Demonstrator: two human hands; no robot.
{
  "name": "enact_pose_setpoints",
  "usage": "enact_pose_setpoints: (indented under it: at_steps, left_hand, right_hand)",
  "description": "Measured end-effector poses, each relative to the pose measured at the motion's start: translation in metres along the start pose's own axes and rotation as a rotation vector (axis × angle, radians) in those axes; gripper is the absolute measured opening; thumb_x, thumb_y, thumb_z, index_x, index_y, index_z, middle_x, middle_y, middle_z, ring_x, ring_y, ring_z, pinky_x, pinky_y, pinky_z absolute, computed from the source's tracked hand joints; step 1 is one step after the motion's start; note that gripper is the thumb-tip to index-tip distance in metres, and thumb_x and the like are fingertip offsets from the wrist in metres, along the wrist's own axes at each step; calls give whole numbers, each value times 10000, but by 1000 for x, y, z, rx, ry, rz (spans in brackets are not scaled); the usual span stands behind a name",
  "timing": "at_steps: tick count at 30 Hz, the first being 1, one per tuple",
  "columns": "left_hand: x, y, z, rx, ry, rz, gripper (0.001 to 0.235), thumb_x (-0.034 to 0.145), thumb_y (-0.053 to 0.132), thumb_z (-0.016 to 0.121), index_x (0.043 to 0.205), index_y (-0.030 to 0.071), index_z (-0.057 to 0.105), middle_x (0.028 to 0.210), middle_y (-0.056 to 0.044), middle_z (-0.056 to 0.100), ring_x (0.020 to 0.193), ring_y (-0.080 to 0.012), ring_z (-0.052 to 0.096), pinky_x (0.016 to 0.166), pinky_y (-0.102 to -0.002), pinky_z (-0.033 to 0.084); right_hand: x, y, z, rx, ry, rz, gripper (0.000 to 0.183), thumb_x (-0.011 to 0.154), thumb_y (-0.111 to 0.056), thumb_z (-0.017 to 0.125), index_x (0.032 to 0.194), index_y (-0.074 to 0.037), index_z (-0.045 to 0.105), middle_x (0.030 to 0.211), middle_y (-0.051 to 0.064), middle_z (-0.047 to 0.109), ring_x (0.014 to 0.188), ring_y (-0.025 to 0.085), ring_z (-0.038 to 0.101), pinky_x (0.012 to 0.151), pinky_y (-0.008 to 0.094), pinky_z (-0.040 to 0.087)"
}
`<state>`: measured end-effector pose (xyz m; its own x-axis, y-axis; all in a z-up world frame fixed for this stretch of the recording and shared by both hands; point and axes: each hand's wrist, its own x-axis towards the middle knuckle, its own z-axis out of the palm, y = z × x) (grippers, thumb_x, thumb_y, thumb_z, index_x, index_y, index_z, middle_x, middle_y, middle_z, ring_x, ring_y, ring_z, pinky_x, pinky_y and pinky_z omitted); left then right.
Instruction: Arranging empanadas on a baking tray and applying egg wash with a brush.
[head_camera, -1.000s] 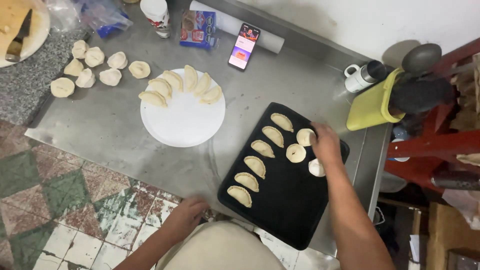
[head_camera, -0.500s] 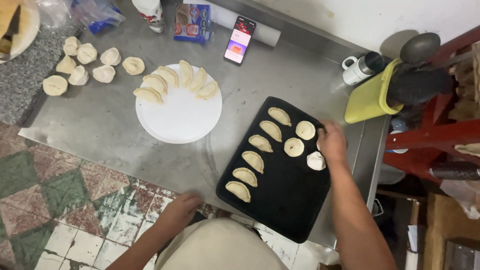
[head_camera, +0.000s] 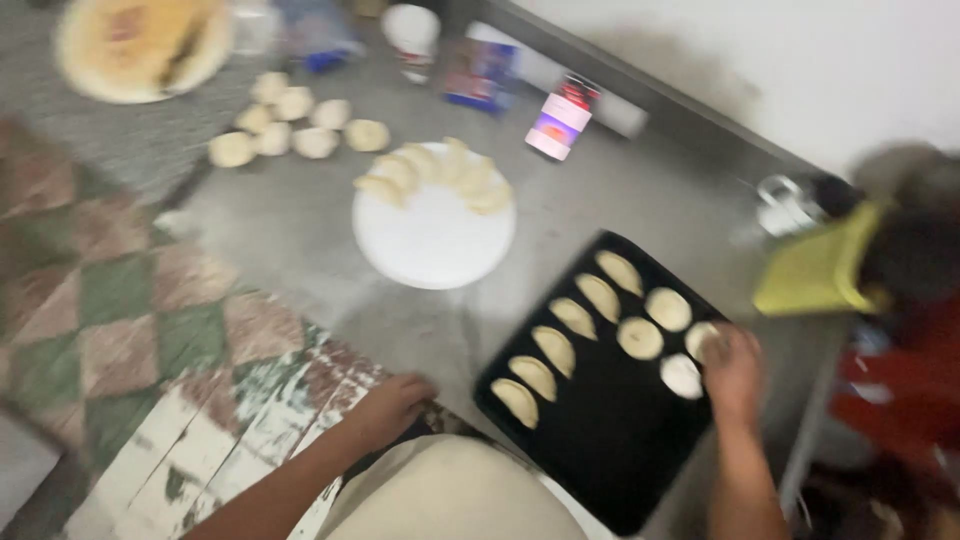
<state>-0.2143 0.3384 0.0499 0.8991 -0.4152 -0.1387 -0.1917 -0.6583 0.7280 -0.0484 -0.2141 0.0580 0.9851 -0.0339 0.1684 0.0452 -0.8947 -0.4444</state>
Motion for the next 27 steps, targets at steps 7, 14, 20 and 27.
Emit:
enact_pose_setpoints:
  at_steps: [7, 14, 20, 27]
  left_hand:
    - [-10, 0, -58, -207, 86, -493, 320, 1013, 189, 547, 1309, 148, 661, 1332, -53, 670, 1141, -272, 671, 938, -411, 537]
    - [-17, -84, -121, -279, 332, -731, 365, 990, 305, 606, 1347, 241, 652, 1259, 11, 709, 1086, -207, 671, 923, -358, 515]
    - [-7, -155, -238, -426, 455, -884, 399, 1035, 335, 521, 1395, 191, 613, 1368, -24, 654, 1227, -263, 642, 974, -440, 541]
    - [79, -381, -292, 43, 758, -578, 380, 940, 209, 614, 1311, 138, 583, 1353, -175, 549, 1222, -366, 524, 1001, -512, 429]
  right_hand:
    - [-11, -18, 39, 176, -14, -13, 231, 962, -177, 671, 1125, -43, 764, 955, 183, 694, 911, 338, 609, 866, 432, 444]
    - [-1, -111, 121, 489, -148, 47, 299, 918, -154, 736, 1190, -29, 738, 1102, 136, 705, 961, 213, 660, 904, 322, 509]
    - [47, -265, 160, 512, -356, 51, 349, 903, -118, 705, 1242, -44, 734, 1233, 121, 692, 1051, 207, 709, 942, 320, 543]
    - [161, -431, 266, 553, -595, 24, 425, 911, -123, 683, 1334, -80, 673, 1172, 142, 705, 1017, 216, 665, 927, 343, 481]
